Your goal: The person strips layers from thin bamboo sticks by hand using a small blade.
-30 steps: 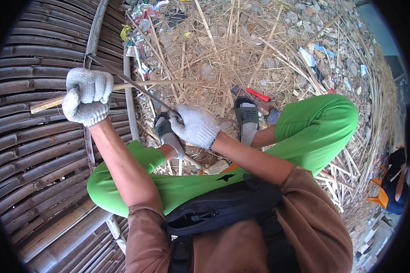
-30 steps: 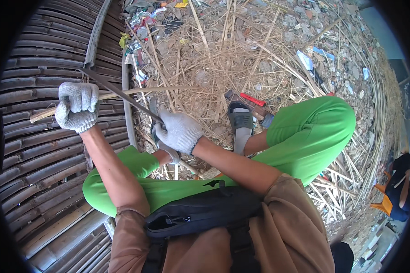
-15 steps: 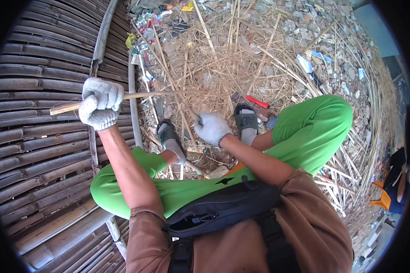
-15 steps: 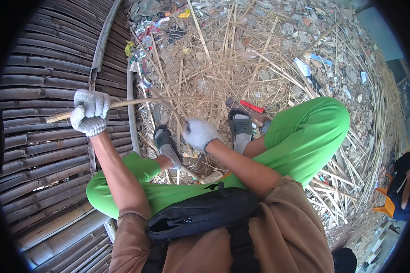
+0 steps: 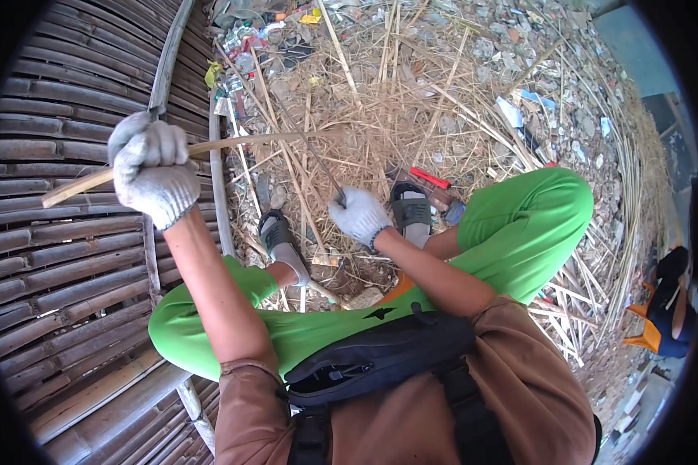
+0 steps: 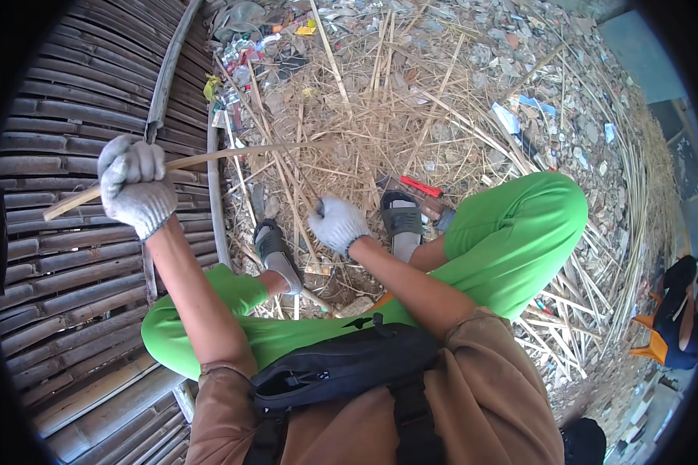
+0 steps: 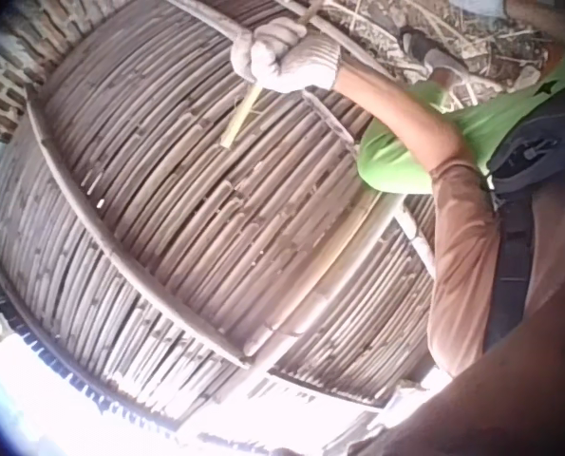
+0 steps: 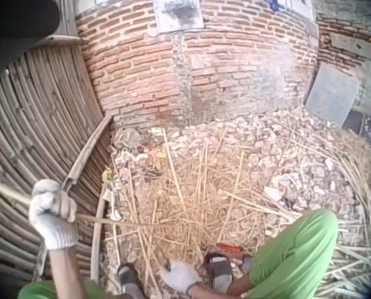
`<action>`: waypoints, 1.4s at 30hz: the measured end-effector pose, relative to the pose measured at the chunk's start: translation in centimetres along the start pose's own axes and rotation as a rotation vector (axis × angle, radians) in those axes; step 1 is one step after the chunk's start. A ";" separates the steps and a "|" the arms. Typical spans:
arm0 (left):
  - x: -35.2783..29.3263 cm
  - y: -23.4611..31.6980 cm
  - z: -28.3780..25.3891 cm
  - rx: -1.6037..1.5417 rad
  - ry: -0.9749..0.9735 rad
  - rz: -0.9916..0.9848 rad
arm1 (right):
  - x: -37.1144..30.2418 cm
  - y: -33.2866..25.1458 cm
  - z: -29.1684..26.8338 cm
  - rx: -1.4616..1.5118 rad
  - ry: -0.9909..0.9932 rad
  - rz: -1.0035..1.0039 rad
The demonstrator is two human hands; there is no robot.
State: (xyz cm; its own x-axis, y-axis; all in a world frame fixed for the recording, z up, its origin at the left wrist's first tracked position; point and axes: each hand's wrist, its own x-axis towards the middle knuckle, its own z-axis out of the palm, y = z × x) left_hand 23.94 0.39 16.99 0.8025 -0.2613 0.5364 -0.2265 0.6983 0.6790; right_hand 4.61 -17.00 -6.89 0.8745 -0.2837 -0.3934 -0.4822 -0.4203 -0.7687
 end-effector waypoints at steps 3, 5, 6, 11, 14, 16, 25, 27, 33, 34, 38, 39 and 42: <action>-0.7 -3.3 0.1 -0.002 -0.003 -0.050 | 0.2 -3.9 -1.6 0.004 0.098 -0.139; -1.1 -3.3 0.0 -0.002 0.011 -0.085 | -0.5 -5.7 -2.2 -0.016 0.107 -0.228; -1.1 -2.6 0.1 0.004 0.016 -0.091 | -0.8 -6.6 -2.1 0.001 0.068 -0.251; -1.7 -2.6 0.0 0.090 0.008 -0.039 | -1.4 -6.4 -1.7 -0.096 0.057 -0.254; -0.7 -2.8 0.0 0.038 -0.098 -0.049 | 1.9 3.4 -0.2 -0.154 0.018 -0.036; -1.0 -3.2 0.5 0.027 -0.086 -0.031 | 2.9 5.0 -1.1 -0.191 -0.024 0.035; -1.7 -2.3 -0.3 0.086 -0.041 -0.047 | -1.5 -5.1 -1.2 -0.122 0.005 -0.312; -1.3 -2.3 -0.2 0.038 -0.097 -0.050 | 1.5 1.4 0.7 -0.073 0.042 -0.046; -1.5 -2.6 -1.9 0.018 -0.105 -0.024 | 3.1 3.3 -0.3 -0.163 -0.160 0.137; -1.6 -1.7 -2.1 0.030 -0.105 -0.020 | 2.3 -0.1 -0.3 -0.115 -0.066 -0.027; -1.8 -1.6 -2.2 0.017 -0.078 -0.038 | 1.4 -2.2 1.4 -0.118 0.059 -0.257; -1.8 -1.5 -2.3 0.017 -0.084 -0.035 | 1.7 0.1 2.3 -0.085 0.044 -0.131; -1.3 -2.5 -2.1 -0.008 -0.068 -0.005 | 4.6 9.6 0.9 -0.131 -0.104 0.276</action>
State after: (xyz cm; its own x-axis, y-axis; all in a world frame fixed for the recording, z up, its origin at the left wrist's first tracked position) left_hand 24.63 0.40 13.54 0.7644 -0.3093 0.5658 -0.2180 0.7019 0.6781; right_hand 4.01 -21.59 -16.52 0.7071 -0.3161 -0.6326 -0.6988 -0.4489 -0.5569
